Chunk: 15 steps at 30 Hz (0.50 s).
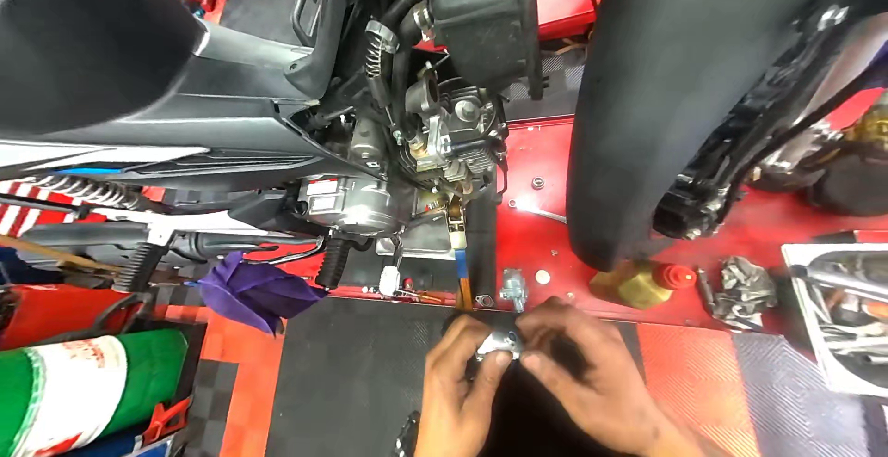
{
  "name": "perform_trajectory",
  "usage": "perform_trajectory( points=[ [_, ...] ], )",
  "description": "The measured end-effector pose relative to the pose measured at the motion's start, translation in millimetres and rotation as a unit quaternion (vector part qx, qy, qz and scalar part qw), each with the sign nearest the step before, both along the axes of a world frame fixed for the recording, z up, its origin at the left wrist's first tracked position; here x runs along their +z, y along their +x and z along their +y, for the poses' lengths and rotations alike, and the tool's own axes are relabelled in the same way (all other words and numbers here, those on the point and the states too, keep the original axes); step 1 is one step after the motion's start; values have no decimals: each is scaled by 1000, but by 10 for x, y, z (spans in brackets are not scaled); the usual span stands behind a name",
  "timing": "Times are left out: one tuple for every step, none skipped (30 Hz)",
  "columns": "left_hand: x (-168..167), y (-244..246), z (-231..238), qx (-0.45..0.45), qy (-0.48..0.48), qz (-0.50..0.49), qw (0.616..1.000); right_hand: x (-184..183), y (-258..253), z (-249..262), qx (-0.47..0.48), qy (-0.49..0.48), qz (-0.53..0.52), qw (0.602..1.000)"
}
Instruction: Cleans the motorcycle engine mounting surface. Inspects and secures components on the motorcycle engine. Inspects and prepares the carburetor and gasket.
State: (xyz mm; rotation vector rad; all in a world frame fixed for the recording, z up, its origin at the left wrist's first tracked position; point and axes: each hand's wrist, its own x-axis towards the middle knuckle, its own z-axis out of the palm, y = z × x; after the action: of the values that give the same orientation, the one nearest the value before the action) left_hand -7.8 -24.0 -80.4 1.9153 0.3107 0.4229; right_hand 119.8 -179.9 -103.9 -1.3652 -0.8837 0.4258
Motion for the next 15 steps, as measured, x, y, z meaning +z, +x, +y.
perform_trajectory(
  points=[
    [2, 9, 1, -1, 3, -3, 1000, 12, -4, 18, -1, 1, -3, 1000],
    [6, 12, 1, -2, 7, -3, 1000, 14, -9, 29, -1, -2, -4, 1000],
    [12, 11, -1, -1, 11, -1, 1000, 13, -20, 36, -3, -4, -5, 1000],
    [20, 12, 0, 0, 14, 0, 1000, 12, -30, 44, -6, -5, -7, 1000],
    [29, 13, 3, -1, 17, 0, 1000, 11, -37, 50, -9, -6, -10, 1000],
    [35, 11, 3, -1, 20, -1, 1000, 13, -44, 52, -12, -7, -13, 1000],
    [36, 10, 2, -1, 23, -3, 1000, 15, -53, 52, -17, -9, -16, 1000],
    [37, 11, 3, -1, 27, -4, 1000, 13, -61, 54, -22, -10, -22, 999],
    [39, 10, 5, 1, 31, -4, 1000, 10, -69, 60, -28, -12, -28, 999],
    [43, 9, 6, 3, 34, -3, 999, 7, -75, 65, -31, -14, -32, 999],
    [46, 8, 7, 7, 37, -2, 999, 5, -79, 72, -32, -14, -35, 999],
    [48, 8, 11, 10, 39, -1, 999, 3, -80, 81, -33, -13, -37, 999],
    [48, 8, 15, 13, 42, -1, 999, 1, -80, 88, -32, -12, -37, 999],
    [46, 10, 20, 14, 46, -2, 999, -2, -80, 93, -30, -10, -36, 999],
    [43, 11, 27, 15, 50, -3, 999, -6, -80, 98, -29, -7, -34, 999]
  ],
)
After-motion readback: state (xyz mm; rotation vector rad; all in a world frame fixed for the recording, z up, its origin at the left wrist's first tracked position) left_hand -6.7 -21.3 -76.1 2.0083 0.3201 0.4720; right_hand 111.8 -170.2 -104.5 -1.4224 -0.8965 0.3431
